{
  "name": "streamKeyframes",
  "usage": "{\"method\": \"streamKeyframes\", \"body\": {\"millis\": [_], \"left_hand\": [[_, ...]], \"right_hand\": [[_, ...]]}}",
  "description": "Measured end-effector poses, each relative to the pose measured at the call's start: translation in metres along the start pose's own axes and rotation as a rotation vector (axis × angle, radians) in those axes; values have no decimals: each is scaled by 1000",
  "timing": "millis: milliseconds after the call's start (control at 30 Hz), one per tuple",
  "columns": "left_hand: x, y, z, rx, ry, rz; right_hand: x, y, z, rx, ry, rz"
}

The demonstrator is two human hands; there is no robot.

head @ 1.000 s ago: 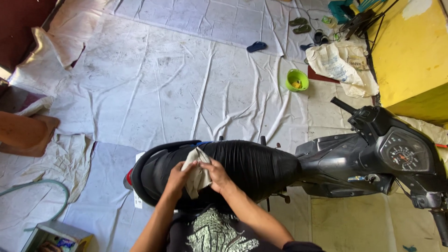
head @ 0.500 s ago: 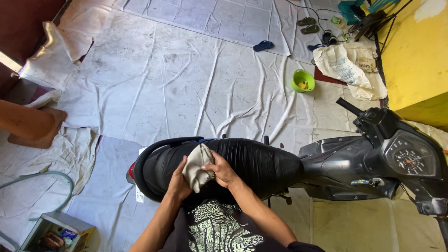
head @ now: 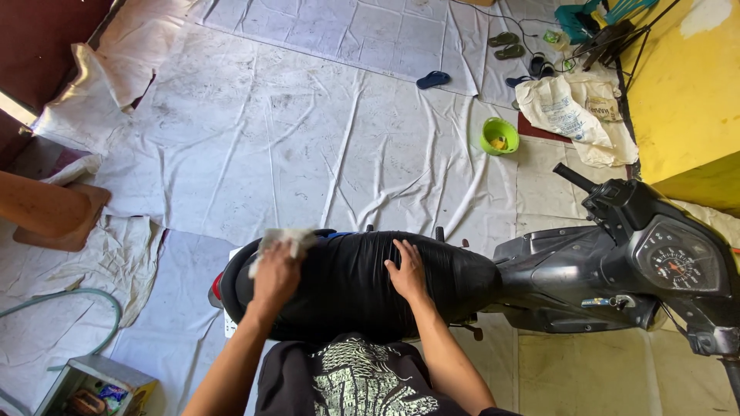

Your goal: The person wipes the black seat of a motorcycle with a white cloth. They systematically clean the entire surface of the seat, moving the cloth back and forth to remove dirt.

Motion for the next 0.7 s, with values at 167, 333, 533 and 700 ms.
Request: {"method": "streamKeyframes", "body": {"millis": [167,333,533,700], "left_hand": [[-6,44,42,261,-213,-100],[-3,101,66,392,-490,155],[-13,115,32,-257,-832,663],[-26,66,-9,-1265,-440,1069]], "right_hand": [[4,20,17,-92,8,180],[17,41,17,-208,179,118],[16,50,15,-354,305,114],[5,36,18,-210,197,128]]}}
Point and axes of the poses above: each hand's wrist, its own z-axis away from the middle knuckle, its own x-axis out of the palm, y = z × x, the point moved 1 cm from there along -z, towards the middle knuckle, and after that the axes turned 14 degrees about y, right-handed, at the moved point
